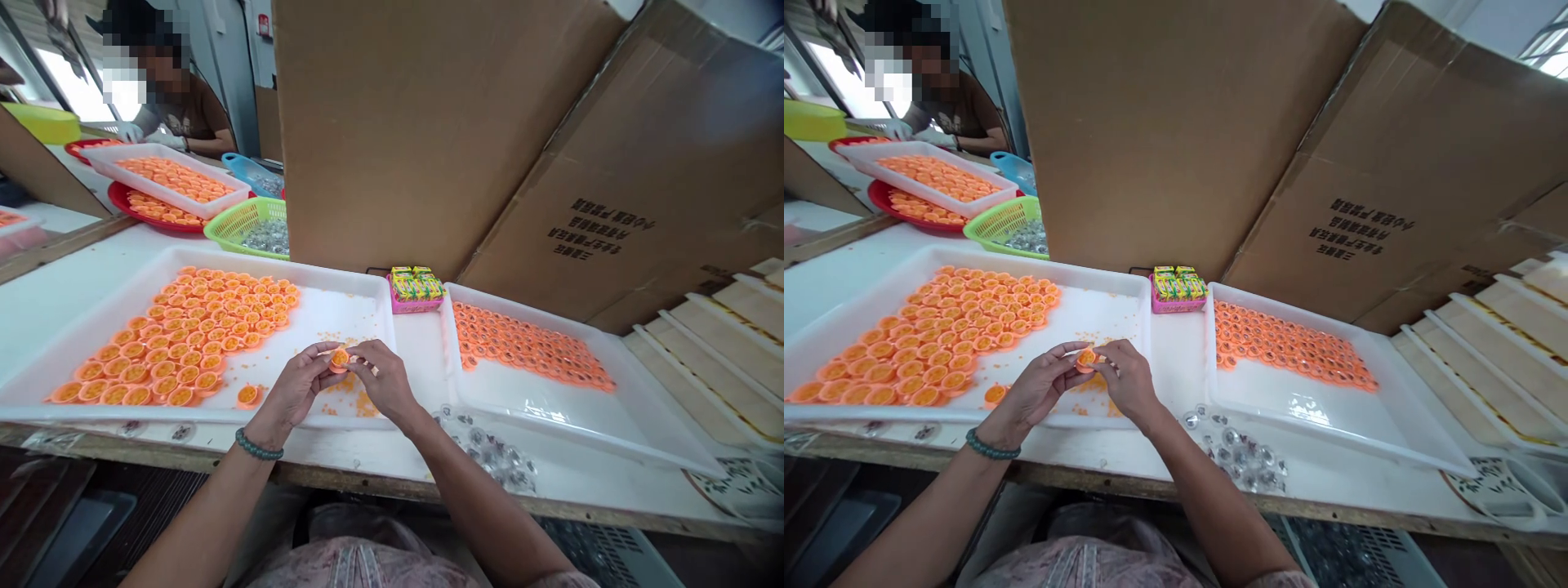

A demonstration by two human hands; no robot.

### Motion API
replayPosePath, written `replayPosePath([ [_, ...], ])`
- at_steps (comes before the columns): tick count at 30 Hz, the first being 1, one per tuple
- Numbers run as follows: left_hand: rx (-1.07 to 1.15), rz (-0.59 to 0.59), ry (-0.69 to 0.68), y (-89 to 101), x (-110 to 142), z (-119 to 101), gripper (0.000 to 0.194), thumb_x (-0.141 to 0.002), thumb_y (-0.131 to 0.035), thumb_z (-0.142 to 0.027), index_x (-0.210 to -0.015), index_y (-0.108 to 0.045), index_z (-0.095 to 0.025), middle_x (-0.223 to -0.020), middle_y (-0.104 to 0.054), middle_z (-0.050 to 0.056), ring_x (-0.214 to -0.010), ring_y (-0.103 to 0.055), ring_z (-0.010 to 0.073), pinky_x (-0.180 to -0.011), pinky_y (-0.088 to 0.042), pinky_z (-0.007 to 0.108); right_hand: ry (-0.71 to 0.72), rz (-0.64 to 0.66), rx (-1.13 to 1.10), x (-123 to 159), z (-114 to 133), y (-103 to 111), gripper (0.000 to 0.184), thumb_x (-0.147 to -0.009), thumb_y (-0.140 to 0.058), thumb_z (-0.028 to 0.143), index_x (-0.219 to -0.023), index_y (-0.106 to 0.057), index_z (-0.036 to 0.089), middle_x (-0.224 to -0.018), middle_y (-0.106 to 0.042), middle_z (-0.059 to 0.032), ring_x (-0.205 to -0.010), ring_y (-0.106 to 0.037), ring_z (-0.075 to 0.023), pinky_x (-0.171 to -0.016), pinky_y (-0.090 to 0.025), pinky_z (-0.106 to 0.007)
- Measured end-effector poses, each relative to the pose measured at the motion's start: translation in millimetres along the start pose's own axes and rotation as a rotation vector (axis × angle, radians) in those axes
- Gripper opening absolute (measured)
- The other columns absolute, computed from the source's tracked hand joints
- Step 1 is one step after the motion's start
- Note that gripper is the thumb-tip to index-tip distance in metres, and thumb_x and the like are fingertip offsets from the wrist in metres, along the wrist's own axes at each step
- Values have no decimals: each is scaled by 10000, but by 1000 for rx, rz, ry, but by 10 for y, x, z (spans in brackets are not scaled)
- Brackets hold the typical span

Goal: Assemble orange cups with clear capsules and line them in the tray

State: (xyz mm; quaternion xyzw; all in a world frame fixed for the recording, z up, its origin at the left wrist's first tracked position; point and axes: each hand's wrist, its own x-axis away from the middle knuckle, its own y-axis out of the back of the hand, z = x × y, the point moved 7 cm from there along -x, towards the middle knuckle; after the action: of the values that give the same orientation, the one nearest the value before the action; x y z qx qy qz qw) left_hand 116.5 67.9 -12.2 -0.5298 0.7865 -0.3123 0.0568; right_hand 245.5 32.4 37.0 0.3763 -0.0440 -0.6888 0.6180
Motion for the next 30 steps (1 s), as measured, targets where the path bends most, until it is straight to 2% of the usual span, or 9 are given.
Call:
replayPosePath([
  [2,-4,38,14,-3,-2,11,319,-720,-702,-206,-1026,-631,-148,-799,-709,59,-743,-665,149,-764,-531,269,-3,7,-68,-51,2,6,184,-832,-583,209,-990,-675,233,-888,-609,-39,-722,-580,-117,-671,-502,-252],
  [6,-14,152,93,-70,20,63,264,-756,-670,-212,-1007,-666,-131,-940,-701,94,-839,-660,183,-814,-526,296,19,46,-118,-66,34,60,223,-836,-580,199,-1034,-671,251,-908,-613,-40,-807,-588,-132,-735,-501,-266],
  [10,-7,229,107,-137,46,67,226,-789,-631,-189,-1002,-669,-124,-1007,-675,103,-917,-637,193,-862,-507,311,111,85,-51,-21,97,80,253,-852,-552,180,-1064,-662,264,-950,-593,-44,-879,-575,-138,-769,-492,-277],
  [13,-1,252,99,-154,43,63,201,-791,-626,-170,-984,-671,-140,-1003,-664,85,-908,-630,176,-850,-511,295,172,36,15,2,135,107,220,-852,-555,185,-1013,-681,266,-923,-596,-41,-859,-564,-141,-741,-492,-280],
  [17,-9,238,89,-145,33,57,162,-780,-638,-170,-936,-676,-146,-933,-652,63,-839,-622,151,-803,-528,283,266,4,150,36,208,123,200,-854,-535,161,-933,-694,253,-927,-597,-56,-874,-541,-158,-700,-480,-277],
  [22,-77,188,59,-136,41,36,139,-771,-652,-196,-896,-674,-140,-888,-642,57,-809,-610,142,-769,-533,268,348,47,279,66,266,98,207,-880,-461,141,-895,-657,208,-888,-603,-63,-836,-533,-159,-728,-465,-290],
  [26,-114,126,64,-110,30,43,151,-743,-681,-212,-876,-668,-142,-880,-644,45,-795,-613,138,-748,-537,260,327,112,271,48,239,52,141,-880,-459,158,-854,-597,168,-835,-600,-67,-802,-524,-165,-723,-455,-293],
  [30,-119,72,57,-77,4,41,164,-720,-699,-220,-858,-657,-143,-845,-652,37,-793,-623,148,-749,-540,277,245,130,222,56,152,72,123,-876,-462,155,-821,-571,165,-792,-592,-55,-768,-525,-160,-708,-446,-283],
])
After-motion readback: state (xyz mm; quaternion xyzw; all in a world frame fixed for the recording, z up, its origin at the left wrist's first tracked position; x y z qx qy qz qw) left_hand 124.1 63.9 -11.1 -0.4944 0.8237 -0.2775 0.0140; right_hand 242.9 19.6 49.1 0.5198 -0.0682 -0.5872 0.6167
